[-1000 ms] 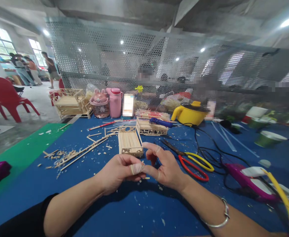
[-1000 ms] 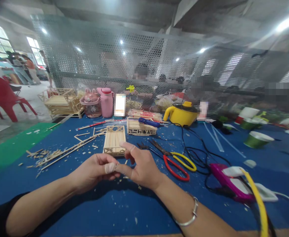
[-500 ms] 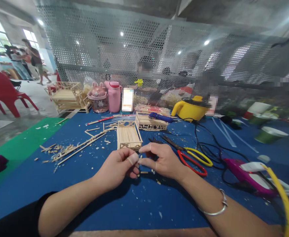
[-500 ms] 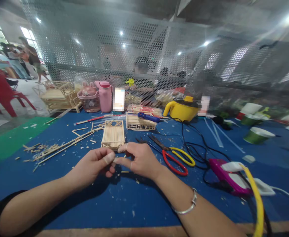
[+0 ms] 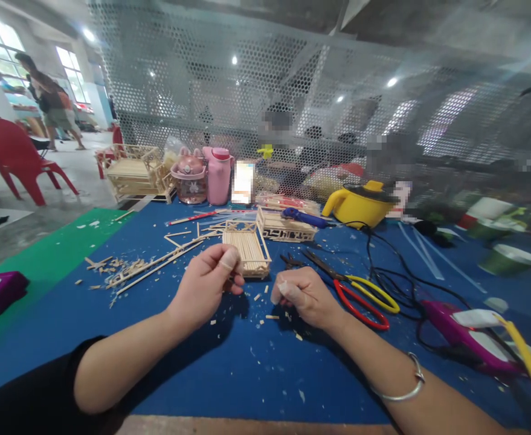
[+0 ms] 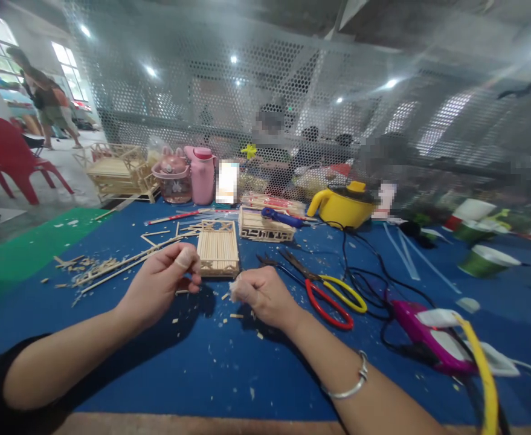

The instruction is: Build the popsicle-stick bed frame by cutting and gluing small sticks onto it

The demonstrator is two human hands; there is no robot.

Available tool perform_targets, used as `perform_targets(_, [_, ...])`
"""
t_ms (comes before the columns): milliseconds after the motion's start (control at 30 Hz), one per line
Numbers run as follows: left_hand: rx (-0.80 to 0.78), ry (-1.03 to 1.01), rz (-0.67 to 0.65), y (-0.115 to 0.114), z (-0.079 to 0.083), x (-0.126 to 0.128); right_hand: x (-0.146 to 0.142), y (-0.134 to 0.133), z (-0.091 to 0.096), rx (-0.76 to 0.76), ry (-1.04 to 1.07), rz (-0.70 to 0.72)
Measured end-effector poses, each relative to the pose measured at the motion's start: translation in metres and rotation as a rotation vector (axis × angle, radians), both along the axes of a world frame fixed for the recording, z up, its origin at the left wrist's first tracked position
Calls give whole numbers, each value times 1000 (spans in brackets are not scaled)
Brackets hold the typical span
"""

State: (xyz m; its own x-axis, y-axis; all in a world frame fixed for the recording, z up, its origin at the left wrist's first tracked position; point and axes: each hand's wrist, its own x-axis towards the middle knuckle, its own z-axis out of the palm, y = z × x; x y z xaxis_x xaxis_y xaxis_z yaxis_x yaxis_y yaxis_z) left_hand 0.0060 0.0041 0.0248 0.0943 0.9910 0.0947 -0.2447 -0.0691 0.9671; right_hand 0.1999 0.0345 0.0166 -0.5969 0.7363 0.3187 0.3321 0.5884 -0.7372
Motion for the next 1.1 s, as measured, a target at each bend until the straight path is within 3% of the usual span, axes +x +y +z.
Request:
perform_targets(133, [168,101,-230,-9,-4,3,-4,-6,1,-380,-13,139])
perform_targets(233, [261,173,-246,-15,-6,6,-9,-11,3,-535,-101,250])
perform_targets(467, [161,236,-319,-15,-3,6,-11,-13,5,-799,-8,346])
perform_targets(700, [216,443,-131,-9,-8,2,-4,-10,18,-797,-88,281])
perform_targets(800, [221,398,65,1,-6,-8,13,-1,19,-840,-81,341])
perform_targets(900, [353,476,209,11,-6,-16,26,6,15,-891,68,352])
perform_targets(1000, [532,638,203,15,-11,-16,27,7,11,-942,246,394])
perform_targets(1100, [611,686,215,16,-17,-15,18,6,8,-909,362,345])
